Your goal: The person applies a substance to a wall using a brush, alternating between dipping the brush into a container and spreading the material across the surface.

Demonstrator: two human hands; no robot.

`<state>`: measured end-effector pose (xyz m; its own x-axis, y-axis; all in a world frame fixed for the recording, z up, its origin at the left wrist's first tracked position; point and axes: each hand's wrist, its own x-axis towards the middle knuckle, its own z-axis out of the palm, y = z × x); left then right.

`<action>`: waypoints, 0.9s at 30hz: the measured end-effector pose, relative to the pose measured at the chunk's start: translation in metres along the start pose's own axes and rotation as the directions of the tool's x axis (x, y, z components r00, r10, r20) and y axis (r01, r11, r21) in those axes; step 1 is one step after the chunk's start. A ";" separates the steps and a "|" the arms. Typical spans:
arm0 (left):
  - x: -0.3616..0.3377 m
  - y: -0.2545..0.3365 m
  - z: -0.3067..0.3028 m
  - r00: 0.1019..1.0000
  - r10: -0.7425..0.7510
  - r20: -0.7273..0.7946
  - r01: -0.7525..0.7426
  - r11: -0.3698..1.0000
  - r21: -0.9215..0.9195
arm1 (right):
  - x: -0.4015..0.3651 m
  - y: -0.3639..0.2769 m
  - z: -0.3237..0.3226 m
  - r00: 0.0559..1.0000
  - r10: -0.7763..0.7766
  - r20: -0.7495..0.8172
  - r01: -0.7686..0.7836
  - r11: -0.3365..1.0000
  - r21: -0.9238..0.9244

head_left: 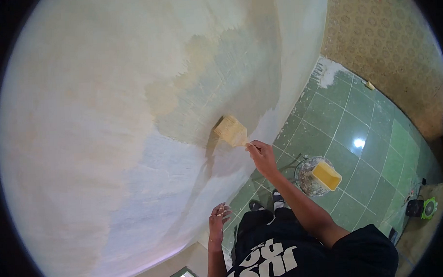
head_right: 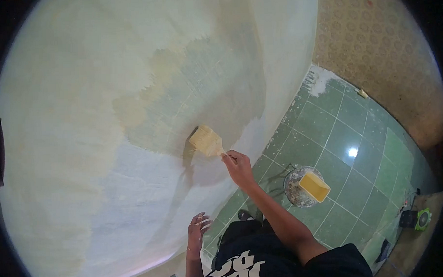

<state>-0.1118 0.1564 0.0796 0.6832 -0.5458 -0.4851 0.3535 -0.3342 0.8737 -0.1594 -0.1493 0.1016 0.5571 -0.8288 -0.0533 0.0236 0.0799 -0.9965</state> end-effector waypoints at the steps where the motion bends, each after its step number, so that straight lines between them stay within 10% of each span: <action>1: -0.001 0.001 0.004 1.000 0.009 0.008 -0.009 1.000 0.007 | 0.003 0.016 0.002 1.000 0.009 -0.006 -0.009 1.000 0.011; 14: 0.010 0.010 0.009 1.000 -0.018 -0.006 0.019 0.994 0.108 | 0.022 0.238 -0.018 0.995 0.090 0.049 -0.055 0.875 -0.480; 19: 0.012 0.008 0.024 1.000 0.012 0.029 -0.014 0.996 0.093 | 0.025 0.192 -0.019 0.980 0.198 -0.029 -0.177 0.789 -0.588; 27: 0.015 0.010 0.031 0.999 -0.037 0.003 0.037 0.994 0.103 | -0.002 0.036 -0.018 0.999 -0.029 0.041 0.037 0.972 -0.234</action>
<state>-0.1180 0.1209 0.0802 0.6675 -0.5355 -0.5174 0.3107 -0.4312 0.8471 -0.1743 -0.1544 0.0651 0.5896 -0.8074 -0.0220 -0.1504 -0.0831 -0.9851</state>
